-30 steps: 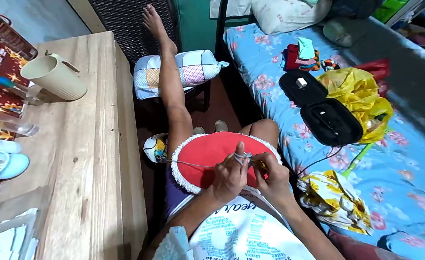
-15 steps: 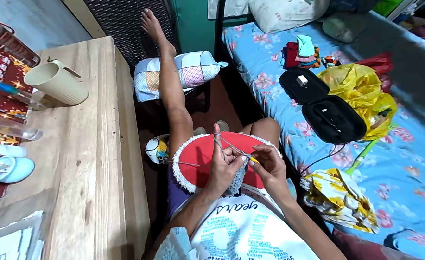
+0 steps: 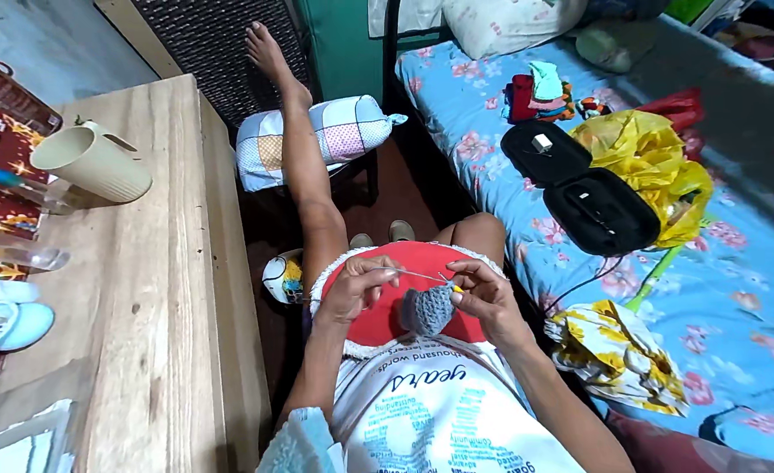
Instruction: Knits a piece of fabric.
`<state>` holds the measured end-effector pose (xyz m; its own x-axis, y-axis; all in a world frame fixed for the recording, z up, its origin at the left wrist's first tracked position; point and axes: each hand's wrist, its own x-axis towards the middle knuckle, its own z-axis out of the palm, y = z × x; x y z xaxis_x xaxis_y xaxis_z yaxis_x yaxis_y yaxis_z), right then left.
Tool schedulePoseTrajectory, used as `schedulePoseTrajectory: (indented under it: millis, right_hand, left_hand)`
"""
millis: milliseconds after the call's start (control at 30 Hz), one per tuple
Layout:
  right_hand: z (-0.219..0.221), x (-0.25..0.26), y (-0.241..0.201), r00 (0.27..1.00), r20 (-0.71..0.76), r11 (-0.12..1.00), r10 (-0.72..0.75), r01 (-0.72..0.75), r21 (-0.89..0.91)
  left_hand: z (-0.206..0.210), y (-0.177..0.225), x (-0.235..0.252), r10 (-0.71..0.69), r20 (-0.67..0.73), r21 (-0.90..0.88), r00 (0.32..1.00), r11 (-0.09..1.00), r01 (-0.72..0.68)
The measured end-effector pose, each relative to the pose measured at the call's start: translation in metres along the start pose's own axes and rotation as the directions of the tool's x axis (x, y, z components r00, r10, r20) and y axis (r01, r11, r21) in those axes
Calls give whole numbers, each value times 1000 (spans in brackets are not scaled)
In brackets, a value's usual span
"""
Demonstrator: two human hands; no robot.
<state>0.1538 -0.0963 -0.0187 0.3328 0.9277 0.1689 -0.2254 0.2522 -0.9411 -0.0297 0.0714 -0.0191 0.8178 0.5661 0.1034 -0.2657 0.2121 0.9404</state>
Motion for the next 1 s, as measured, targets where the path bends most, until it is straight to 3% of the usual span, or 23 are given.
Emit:
schedulePoseTrajectory:
  millis: [33,100,200,300,400,500,600,733,900,1000]
  right_hand:
    - [1,0,2,1000,1,1000,-6,6,9]
    - [4,-2,7,999,-31,999,-34,34,4]
    - [11,-6,6,989,-97,987,-115,103,-120]
    - [13,-11,6,964,-86,915,-252,208,-346]
    - [11,-13,12,932,-26,787,-360,289,-546]
    - [7,-13,19,895,35,647,-445,348,-679]
    - [1,-15,24,844,130,467,-521,409,-784]
    - [-3,-16,25,798,203,297,-568,428,-853]
    - [-3,-18,14,791,240,177,-563,398,-900]
    - [-4,-18,3,822,250,166,-511,380,-910]
  left_hand:
    - [2,-1,0,52,66,-159,996,986,-41]
    - [23,-4,0,112,-5,-282,994,953,-109]
    - [52,-11,1,148,9,79,989,986,-148]
    - [77,-12,-1,179,-131,257,975,956,-142]
    - [83,-14,-4,210,-183,330,960,933,-141]
    - [82,-8,-5,128,-186,390,974,919,-46]
    - [74,-4,-5,31,-138,309,990,951,13]
    - [71,-4,-5,28,-77,305,997,952,-3]
    - [64,-1,-7,90,-60,430,994,901,-55]
    - [61,-7,-7,181,-31,546,983,827,-135]
